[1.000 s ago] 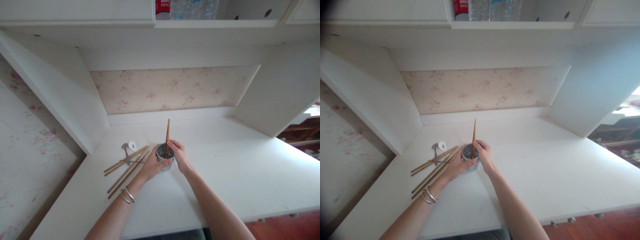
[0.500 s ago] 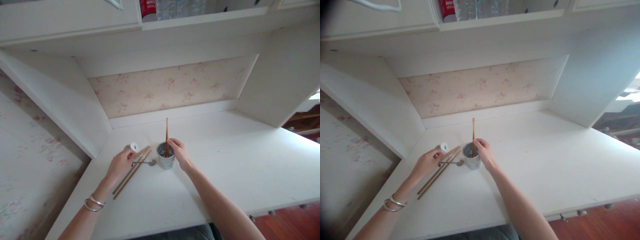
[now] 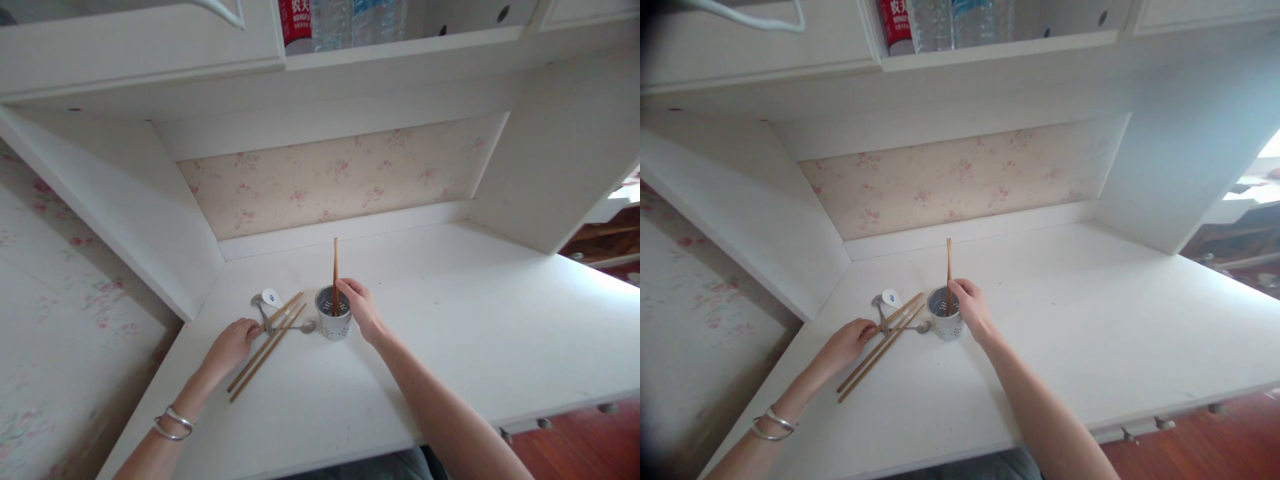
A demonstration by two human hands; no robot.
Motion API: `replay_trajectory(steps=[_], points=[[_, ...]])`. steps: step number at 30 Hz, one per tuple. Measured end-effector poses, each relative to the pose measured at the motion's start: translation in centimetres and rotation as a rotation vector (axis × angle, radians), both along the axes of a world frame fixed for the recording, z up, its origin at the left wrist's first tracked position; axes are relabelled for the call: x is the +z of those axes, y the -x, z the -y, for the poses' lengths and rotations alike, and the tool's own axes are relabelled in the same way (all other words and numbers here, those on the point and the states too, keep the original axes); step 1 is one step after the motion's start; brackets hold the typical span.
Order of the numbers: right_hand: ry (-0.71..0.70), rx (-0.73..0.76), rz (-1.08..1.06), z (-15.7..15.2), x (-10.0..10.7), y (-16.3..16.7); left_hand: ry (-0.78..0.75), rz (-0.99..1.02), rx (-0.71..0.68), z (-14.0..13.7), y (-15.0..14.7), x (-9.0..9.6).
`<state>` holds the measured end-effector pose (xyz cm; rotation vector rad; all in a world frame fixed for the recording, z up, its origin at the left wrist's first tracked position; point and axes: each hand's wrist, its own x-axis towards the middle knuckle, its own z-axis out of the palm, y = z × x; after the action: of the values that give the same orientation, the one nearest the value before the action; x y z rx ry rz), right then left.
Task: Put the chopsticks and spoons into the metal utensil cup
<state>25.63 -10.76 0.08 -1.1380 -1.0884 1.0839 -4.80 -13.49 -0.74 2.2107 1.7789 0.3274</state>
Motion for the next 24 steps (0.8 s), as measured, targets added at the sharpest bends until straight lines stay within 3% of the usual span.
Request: replay_trajectory(steps=[5,15,20,24], points=[[-0.011,-0.006,0.012,0.1,0.0,0.0,0.031,0.017,-0.035,0.4,-1.4,0.3],[-0.004,0.003,0.012,0.2,0.2,-0.1,0.150,0.060,0.087,-0.3,-2.6,0.8],[-0.008,0.000,0.010,0.3,0.4,-0.1,0.193,0.291,0.107,0.0,-4.1,3.0],[-0.006,0.003,0.012,0.3,0.5,-0.2,0.355,0.598,0.117,0.3,-5.7,4.8]])
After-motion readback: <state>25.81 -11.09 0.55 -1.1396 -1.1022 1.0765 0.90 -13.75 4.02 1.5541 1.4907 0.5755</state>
